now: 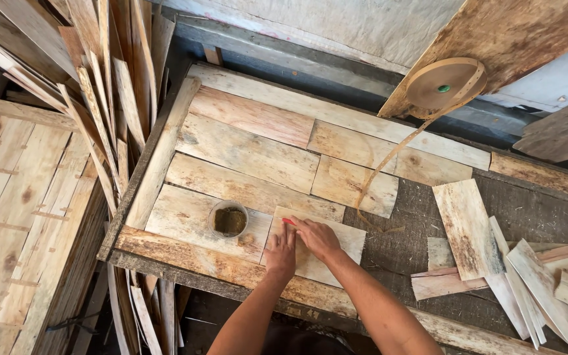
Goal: The recorder is sorting and organizing thin sheets of wood veneer on a workbench, using a utility knife to score or cut a piece.
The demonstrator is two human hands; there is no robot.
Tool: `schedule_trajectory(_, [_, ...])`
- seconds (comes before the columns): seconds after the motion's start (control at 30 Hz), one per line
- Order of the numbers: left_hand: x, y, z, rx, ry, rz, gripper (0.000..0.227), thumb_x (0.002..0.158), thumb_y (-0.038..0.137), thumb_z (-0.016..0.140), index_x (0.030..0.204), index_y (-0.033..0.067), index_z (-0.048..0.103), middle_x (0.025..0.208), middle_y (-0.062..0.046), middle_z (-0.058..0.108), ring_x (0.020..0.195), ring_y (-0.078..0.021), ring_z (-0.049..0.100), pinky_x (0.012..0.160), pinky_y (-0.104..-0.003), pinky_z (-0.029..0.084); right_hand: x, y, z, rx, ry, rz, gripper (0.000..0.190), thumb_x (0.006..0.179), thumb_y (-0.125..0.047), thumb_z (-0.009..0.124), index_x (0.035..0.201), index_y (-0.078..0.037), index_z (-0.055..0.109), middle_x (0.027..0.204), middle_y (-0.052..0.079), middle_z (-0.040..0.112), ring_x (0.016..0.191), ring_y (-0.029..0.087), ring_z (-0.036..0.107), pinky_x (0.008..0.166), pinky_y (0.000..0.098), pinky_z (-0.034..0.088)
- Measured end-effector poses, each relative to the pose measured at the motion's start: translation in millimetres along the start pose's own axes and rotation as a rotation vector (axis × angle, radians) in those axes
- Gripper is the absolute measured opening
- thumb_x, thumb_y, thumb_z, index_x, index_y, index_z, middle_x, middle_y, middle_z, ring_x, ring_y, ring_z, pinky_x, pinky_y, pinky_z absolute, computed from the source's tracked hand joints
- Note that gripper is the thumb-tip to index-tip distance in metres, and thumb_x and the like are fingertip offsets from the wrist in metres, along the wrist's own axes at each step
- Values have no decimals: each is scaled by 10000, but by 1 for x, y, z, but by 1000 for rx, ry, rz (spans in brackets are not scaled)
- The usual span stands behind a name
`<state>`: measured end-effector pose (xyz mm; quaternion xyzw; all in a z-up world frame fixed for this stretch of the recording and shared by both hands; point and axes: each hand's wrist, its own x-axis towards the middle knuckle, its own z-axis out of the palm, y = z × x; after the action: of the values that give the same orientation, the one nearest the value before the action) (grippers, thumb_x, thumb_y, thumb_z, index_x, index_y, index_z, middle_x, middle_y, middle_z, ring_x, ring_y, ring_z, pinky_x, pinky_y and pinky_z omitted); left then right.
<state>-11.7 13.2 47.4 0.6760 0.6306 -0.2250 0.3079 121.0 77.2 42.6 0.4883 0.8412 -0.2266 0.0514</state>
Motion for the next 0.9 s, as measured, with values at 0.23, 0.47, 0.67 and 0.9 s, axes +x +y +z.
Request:
schedule_trajectory(0.23, [6, 0, 10, -9, 53, -7, 1001, 949, 229, 701, 1674, 170, 13, 1741, -126, -113, 1524, -378, 228, 1051, -580, 509, -4, -10, -15, 8, 8, -1, 576, 998, -296, 619, 1547, -274, 448, 1203, 74, 723, 940, 277, 738, 807, 408, 621])
schedule_trajectory(0.47, [7, 1, 9, -20, 42, -14, 998, 948, 217, 697, 1678, 174, 18, 1746, -107, -119, 1528, -367, 223, 1044, -593, 506, -4, -9, -13, 13, 54, -20, 550, 993, -296, 626, 1520, -255, 477, 1188, 83, 723, 926, 290, 739, 791, 417, 621])
schedule_trajectory(0.67, [5, 0, 6, -31, 25, -9, 1009, 951, 220, 696, 1679, 166, -1, 1740, -108, -129, 1543, -377, 204, 1060, -601, 494, -3, -9, -7, -25, 47, -20, 570, 981, -298, 629, 1525, -256, 464, 1161, 82, 720, 897, 275, 740, 780, 407, 625])
schedule_trajectory(0.9, [9, 1, 11, -39, 22, -11, 989, 958, 199, 677, 1676, 167, -3, 1743, -120, -134, 1553, -381, 189, 1074, -610, 479, -1, -10, -3, -121, 20, -24, 555, 1020, -245, 588, 1548, -273, 419, 1114, 74, 683, 968, 261, 697, 858, 441, 553])
